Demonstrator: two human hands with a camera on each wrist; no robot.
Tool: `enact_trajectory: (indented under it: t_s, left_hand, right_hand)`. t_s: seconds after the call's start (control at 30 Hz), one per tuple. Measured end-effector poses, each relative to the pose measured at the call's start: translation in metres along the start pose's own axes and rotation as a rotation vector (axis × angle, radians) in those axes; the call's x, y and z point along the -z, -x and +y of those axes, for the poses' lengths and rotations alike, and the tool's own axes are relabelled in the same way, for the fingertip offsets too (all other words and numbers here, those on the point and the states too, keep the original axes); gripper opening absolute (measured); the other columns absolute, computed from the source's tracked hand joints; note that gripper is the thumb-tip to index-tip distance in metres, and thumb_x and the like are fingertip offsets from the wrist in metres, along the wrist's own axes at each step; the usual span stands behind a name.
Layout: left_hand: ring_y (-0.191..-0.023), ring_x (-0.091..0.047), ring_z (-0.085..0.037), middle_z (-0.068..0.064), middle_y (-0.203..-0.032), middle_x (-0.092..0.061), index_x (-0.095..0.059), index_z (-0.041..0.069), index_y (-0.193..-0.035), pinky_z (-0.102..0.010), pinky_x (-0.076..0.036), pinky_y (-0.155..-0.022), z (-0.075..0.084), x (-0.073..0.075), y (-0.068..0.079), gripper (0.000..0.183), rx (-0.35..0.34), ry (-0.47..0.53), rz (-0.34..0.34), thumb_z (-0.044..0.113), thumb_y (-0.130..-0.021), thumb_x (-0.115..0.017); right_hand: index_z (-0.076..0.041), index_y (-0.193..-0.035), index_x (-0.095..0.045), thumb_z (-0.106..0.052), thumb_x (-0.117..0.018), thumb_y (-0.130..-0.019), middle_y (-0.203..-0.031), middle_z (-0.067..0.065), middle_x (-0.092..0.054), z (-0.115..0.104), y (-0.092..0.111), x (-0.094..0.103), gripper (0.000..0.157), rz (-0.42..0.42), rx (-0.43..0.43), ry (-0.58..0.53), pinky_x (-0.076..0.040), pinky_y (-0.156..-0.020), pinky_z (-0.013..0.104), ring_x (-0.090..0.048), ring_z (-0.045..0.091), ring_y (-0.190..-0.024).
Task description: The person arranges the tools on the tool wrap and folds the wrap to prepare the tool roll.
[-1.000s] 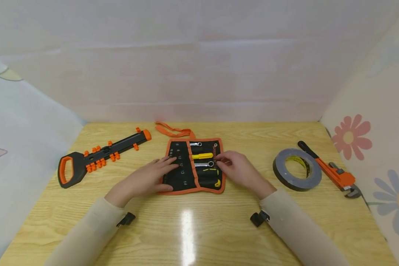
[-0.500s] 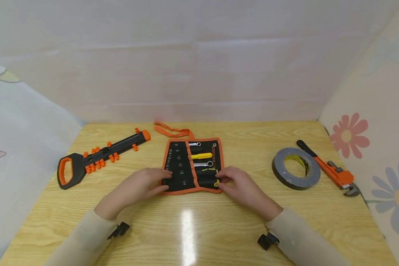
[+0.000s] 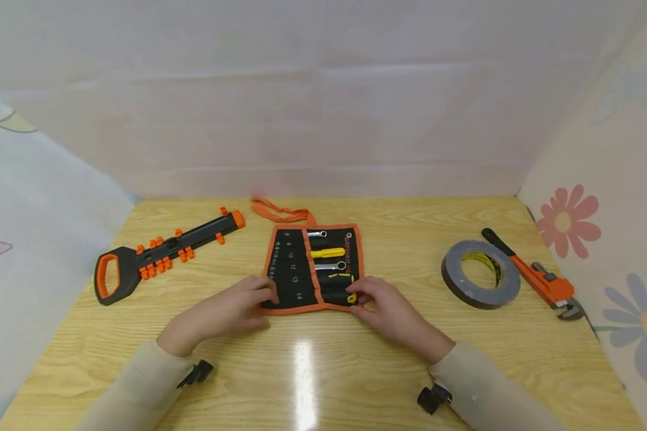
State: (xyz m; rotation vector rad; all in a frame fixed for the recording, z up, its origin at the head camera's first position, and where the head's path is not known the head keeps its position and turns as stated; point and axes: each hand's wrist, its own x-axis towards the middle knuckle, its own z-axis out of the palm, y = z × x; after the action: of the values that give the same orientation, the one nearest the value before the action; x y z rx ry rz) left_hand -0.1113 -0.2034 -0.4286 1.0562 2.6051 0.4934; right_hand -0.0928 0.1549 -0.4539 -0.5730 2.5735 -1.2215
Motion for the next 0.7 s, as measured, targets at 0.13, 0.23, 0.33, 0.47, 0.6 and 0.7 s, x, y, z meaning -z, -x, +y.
enact_trajectory:
  t_s: [0.13,0.23,0.33,0.47,0.6,0.7]
  left_hand:
    - [-0.113,-0.060,-0.021,-0.002,-0.124,-0.065,-0.076,0.013,-0.111,-0.039,-0.058,-0.097,-0.0006,-0.0024,-0.0033,0.017,-0.018,-0.035,0.019,0.013,-0.096,-0.084]
    - [-0.107,-0.061,-0.018,0.000,-0.118,-0.066,-0.076,0.016,-0.102,-0.037,-0.058,-0.093,-0.0007,-0.0025,-0.0047,0.008,-0.021,-0.045,0.043,0.011,-0.098,-0.081]
    - [-0.099,-0.062,-0.015,0.003,-0.111,-0.068,-0.076,0.016,-0.098,-0.036,-0.059,-0.089,-0.0009,-0.0014,-0.0063,0.007,-0.016,-0.023,0.061,0.010,-0.101,-0.077]
    - [-0.092,-0.065,-0.011,0.004,-0.103,-0.072,-0.076,0.015,-0.102,-0.034,-0.060,-0.083,-0.0001,0.0005,-0.0080,0.006,0.046,0.028,0.083,0.010,-0.103,-0.074]
    - [-0.089,-0.067,-0.008,0.003,-0.103,-0.076,-0.076,0.014,-0.107,-0.033,-0.061,-0.080,0.0001,0.0013,-0.0088,0.006,0.134,0.083,0.108,0.011,-0.105,-0.071]
    - [-0.086,-0.065,-0.007,0.002,-0.102,-0.077,-0.075,0.014,-0.108,-0.032,-0.060,-0.079,-0.0003,0.0020,-0.0102,0.007,0.169,0.122,0.126,0.011,-0.106,-0.069]
  right_hand:
    - [-0.006,-0.130,-0.074,-0.008,-0.078,-0.099,-0.130,0.010,-0.073,0.0010,-0.0011,-0.0006,0.032,-0.002,-0.008,0.020,-0.062,-0.092,0.035,-0.072,0.017,-0.105]
    - [-0.006,-0.131,-0.074,-0.010,-0.078,-0.099,-0.131,0.011,-0.073,0.0007,-0.0018,-0.0001,0.033,-0.006,-0.008,0.018,-0.062,-0.092,0.034,-0.072,0.017,-0.105]
    - [-0.006,-0.131,-0.074,-0.010,-0.078,-0.099,-0.131,0.011,-0.073,0.0006,-0.0017,-0.0001,0.032,-0.005,-0.013,0.010,-0.062,-0.092,0.034,-0.071,0.017,-0.105]
    - [-0.006,-0.129,-0.074,-0.008,-0.079,-0.098,-0.130,0.010,-0.073,0.0012,-0.0016,-0.0015,0.032,0.009,-0.004,-0.012,-0.062,-0.091,0.032,-0.071,0.017,-0.104]
    - [-0.005,-0.127,-0.075,-0.006,-0.079,-0.097,-0.128,0.009,-0.071,0.0013,-0.0017,-0.0033,0.031,0.027,0.038,-0.032,-0.062,-0.090,0.031,-0.070,0.016,-0.101]
    - [-0.006,-0.127,-0.075,-0.006,-0.080,-0.097,-0.127,0.009,-0.070,0.0014,-0.0013,-0.0039,0.031,0.036,0.049,-0.033,-0.061,-0.088,0.030,-0.068,0.015,-0.099]
